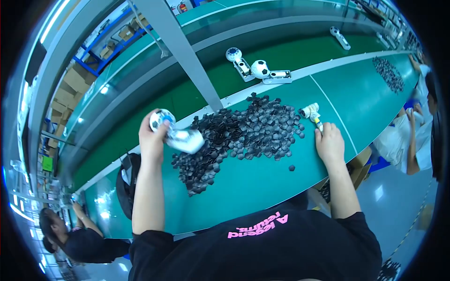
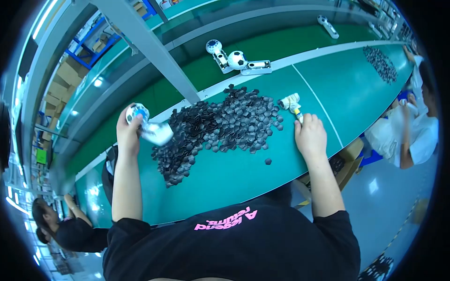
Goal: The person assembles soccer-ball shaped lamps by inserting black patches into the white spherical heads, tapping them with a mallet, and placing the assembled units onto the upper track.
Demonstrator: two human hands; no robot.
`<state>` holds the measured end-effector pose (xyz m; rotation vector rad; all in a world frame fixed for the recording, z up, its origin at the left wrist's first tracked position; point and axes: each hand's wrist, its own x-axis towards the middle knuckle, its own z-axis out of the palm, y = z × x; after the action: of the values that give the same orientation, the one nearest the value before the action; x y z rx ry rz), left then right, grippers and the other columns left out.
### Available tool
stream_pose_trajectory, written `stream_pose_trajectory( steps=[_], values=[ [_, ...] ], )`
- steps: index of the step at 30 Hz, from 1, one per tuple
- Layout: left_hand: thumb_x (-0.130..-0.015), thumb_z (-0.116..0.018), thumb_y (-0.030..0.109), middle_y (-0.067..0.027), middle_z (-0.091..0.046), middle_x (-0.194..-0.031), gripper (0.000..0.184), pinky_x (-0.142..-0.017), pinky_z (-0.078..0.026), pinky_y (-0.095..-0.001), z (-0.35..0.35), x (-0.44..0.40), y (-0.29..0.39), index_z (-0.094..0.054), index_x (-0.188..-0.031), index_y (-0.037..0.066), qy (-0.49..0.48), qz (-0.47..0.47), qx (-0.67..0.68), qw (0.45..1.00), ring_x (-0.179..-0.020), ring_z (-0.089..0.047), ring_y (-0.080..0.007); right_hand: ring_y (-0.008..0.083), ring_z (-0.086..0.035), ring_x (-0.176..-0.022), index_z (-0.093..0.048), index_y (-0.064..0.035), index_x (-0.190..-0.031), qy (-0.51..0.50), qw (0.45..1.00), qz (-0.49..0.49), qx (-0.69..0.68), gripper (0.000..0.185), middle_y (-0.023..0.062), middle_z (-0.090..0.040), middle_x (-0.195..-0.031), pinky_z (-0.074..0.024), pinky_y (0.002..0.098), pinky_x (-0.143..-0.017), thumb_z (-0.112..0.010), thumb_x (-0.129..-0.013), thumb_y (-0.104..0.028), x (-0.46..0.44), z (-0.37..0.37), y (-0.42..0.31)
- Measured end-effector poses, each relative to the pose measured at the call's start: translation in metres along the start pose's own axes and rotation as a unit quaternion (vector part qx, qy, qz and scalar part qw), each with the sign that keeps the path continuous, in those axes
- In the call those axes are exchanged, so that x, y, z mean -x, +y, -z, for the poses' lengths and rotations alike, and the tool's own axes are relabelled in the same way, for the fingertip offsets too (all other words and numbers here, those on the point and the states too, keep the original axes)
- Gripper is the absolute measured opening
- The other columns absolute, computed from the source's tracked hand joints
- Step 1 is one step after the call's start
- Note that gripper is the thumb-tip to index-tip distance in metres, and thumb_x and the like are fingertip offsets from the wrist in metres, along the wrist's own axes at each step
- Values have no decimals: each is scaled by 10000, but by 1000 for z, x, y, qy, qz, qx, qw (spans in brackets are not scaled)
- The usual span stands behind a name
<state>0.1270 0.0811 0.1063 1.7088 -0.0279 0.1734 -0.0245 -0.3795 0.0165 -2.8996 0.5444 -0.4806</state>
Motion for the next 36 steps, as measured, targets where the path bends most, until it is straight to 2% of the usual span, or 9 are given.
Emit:
stream_pose_trajectory(
  steps=[5, 8, 14, 16, 21, 24, 29, 32, 36],
  values=[
    [-829, -745, 174, -79, -674, -1063, 485, -745, -539, -360, 56, -92, -37, -597, -1269, 30, 107, 101, -7, 989, -913, -659, -188, 358, -607, -942, -564, -18, -1011, 6, 1000, -2, -27, 262, 171, -603, -982, -510, 465, -770, -656, -902, -237, 2, 0, 4],
    [-803, -773, 213, -78, -694, -1015, 445, -737, -533, -358, 83, -119, -63, -659, -1193, 31, 159, 124, -118, 972, -879, -664, -188, 363, -606, -937, -563, -17, -1009, 16, 1000, 5, -22, 258, 171, -603, -977, -509, 464, -770, -654, -903, -234, 2, 0, 4],
    [-700, -842, 252, -136, -719, -1062, 545, -839, -542, -377, 75, -131, -71, -686, -1156, -1, 113, 67, -330, 935, -933, -691, -237, 371, -608, -920, -567, -8, -1022, 12, 1000, 24, -16, 252, 175, -602, -971, -504, 463, -766, -646, -912, -222, 1, -4, 3],
    [-724, -826, 244, -121, -718, -997, 495, -767, -543, -356, 71, -138, -82, -697, -1137, 3, 101, 24, -380, 919, -872, -681, -222, 375, -609, -909, -569, -4, -1031, 6, 1000, 14, 0, 250, 177, -601, -964, -500, 464, -760, -640, -917, -215, -1, -4, 3],
    [-735, -813, 253, -123, -719, -982, 473, -718, -554, -358, 49, -133, -69, -704, -1129, 15, 110, 47, -380, 917, -866, -681, -229, 376, -610, -897, -568, 3, -1046, 12, 1000, 27, 8, 251, 178, -602, -954, -497, 467, -750, -633, -923, -207, -1, -5, 3],
    [-734, -806, 272, -145, -715, -1050, 493, -748, -574, -375, 46, -130, -63, -692, -1150, 35, 42, 135, -348, 927, -881, -704, -244, 355, -607, -895, -568, -2, -1018, 30, 999, 35, 7, 249, 167, -593, -944, -504, 453, -756, -639, -918, -218, 0, -8, 3],
    [-758, -783, 295, -142, -708, -1069, 527, -682, -584, -370, 45, -141, -79, -657, -1209, 54, 5, 147, -388, 910, -864, -706, -256, 355, -609, -890, -571, 0, -1031, 14, 999, 24, 16, 253, 167, -593, -943, -504, 451, -752, -637, -918, -217, -1, -5, 0],
    [-772, -771, 321, -139, -697, -1108, 577, -651, -597, -371, 28, -136, -73, -612, -1269, 73, -19, 168, -498, 850, -885, -709, -265, 354, -611, -886, -572, 0, -1038, 16, 999, 23, 19, 255, 167, -595, -944, -505, 450, -748, -634, -920, -217, -2, -5, -1],
    [-750, -794, 311, -150, -677, -1128, 642, -612, -603, -374, 18, -135, -73, -577, -1310, 82, -11, 160, -480, 863, -895, -702, -262, 355, -612, -881, -573, 0, -1037, 13, 999, 22, 23, 254, 167, -596, -942, -506, 451, -746, -632, -920, -218, -2, -5, -3]
  ],
)
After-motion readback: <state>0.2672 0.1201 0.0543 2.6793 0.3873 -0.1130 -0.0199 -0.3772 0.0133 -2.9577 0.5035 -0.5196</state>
